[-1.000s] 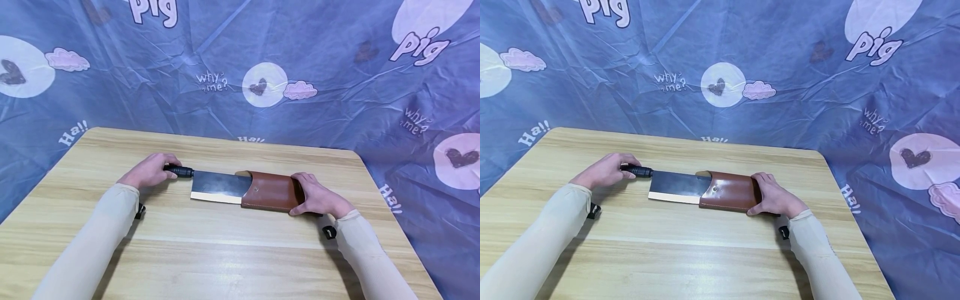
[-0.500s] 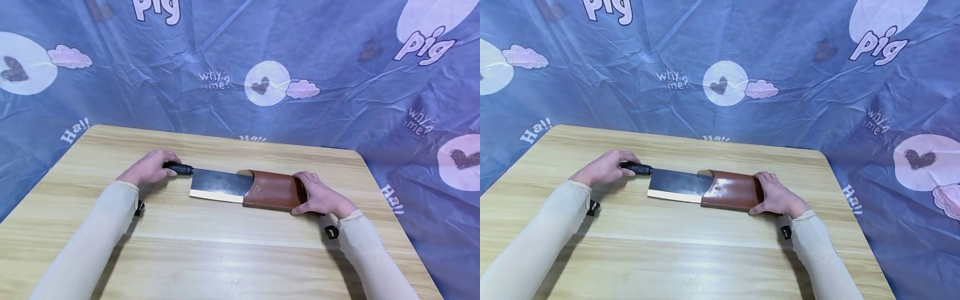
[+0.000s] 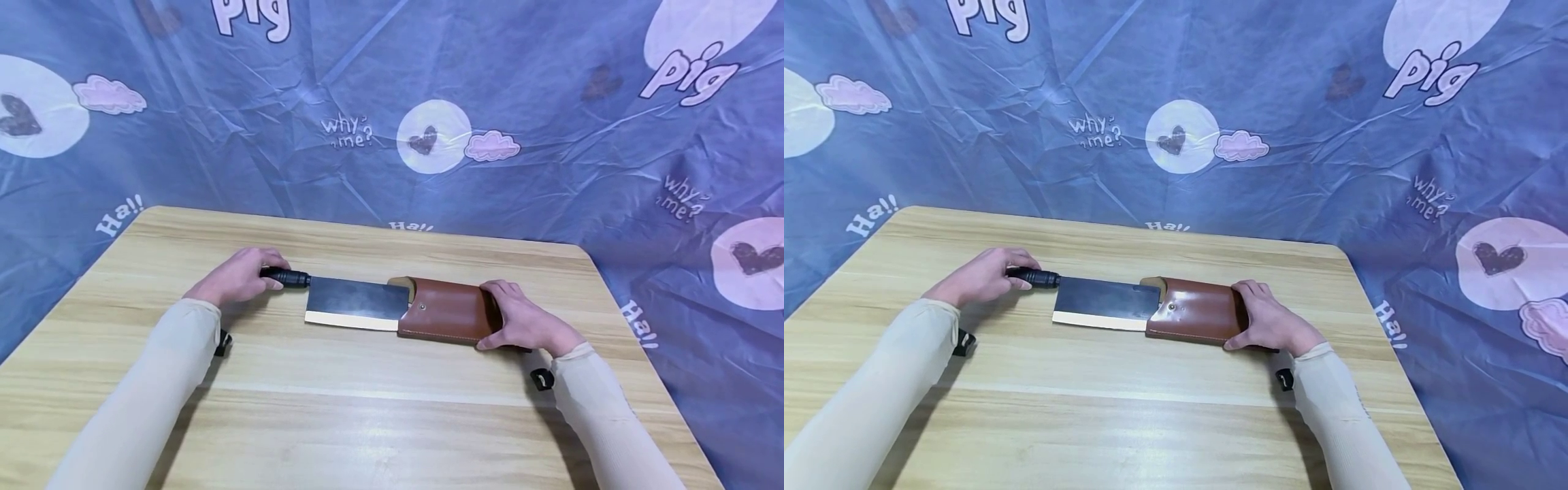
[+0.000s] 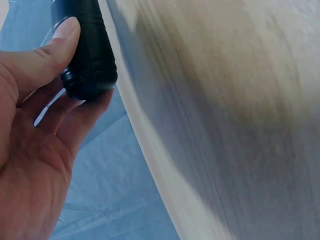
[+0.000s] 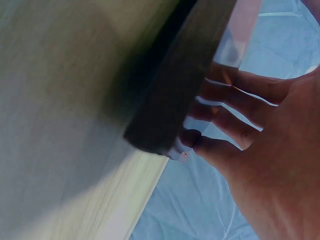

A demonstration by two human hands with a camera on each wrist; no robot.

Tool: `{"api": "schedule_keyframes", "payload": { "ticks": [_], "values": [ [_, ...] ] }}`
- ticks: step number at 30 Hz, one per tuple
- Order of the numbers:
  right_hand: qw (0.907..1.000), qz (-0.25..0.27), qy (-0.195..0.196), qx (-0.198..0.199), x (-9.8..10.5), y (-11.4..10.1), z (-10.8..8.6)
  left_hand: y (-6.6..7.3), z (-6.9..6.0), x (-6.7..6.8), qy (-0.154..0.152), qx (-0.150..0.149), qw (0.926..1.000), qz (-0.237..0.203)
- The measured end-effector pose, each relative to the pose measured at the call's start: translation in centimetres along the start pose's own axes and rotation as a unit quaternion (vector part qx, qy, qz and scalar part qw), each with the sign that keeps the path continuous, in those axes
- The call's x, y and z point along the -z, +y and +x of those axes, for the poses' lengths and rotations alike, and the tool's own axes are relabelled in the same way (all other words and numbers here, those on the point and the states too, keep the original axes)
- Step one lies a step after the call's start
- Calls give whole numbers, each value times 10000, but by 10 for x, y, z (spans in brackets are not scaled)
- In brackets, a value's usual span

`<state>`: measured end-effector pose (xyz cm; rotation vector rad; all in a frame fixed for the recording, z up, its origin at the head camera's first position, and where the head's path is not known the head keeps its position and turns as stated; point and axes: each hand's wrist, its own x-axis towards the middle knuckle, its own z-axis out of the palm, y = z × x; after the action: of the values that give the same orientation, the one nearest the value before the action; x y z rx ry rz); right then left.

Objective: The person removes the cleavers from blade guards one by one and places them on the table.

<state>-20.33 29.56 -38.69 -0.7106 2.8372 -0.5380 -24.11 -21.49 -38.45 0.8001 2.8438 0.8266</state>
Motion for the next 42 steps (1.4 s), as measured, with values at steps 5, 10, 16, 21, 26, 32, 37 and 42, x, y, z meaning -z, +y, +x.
{"api": "schedule_keyframes", "payload": {
  "ticks": [5, 10, 16, 21, 26, 32, 37, 42],
  "values": [
    [10000, -2, -14, -12, 1, 0, -1, -1, 0, 0, 21, 24, 10000, -40],
    [10000, 22, -1, -9, 2, 0, -2, -3, 1, 0, 19, 53, 10000, -81],
    [10000, 18, -18, -86, 4, 4, -4, -8, -2, 1, 4, 100, 9999, -90],
    [9998, -22, 19, -214, 6, 8, -8, -9, -5, 3, 27, 133, 9998, -109],
    [9997, -9, 43, -244, 8, 10, -11, -9, -7, 6, 110, 159, 9998, -104],
    [9995, -21, 27, -313, 8, 13, -13, -12, -8, 7, 196, 115, 9997, -91],
    [9995, -26, 32, -297, 8, 14, -14, -15, -10, 7, 229, 192, 9995, -118],
    [9995, -6, 32, -303, 9, 14, -15, -18, -10, 7, 250, 223, 9994, -106]
  ]
}}
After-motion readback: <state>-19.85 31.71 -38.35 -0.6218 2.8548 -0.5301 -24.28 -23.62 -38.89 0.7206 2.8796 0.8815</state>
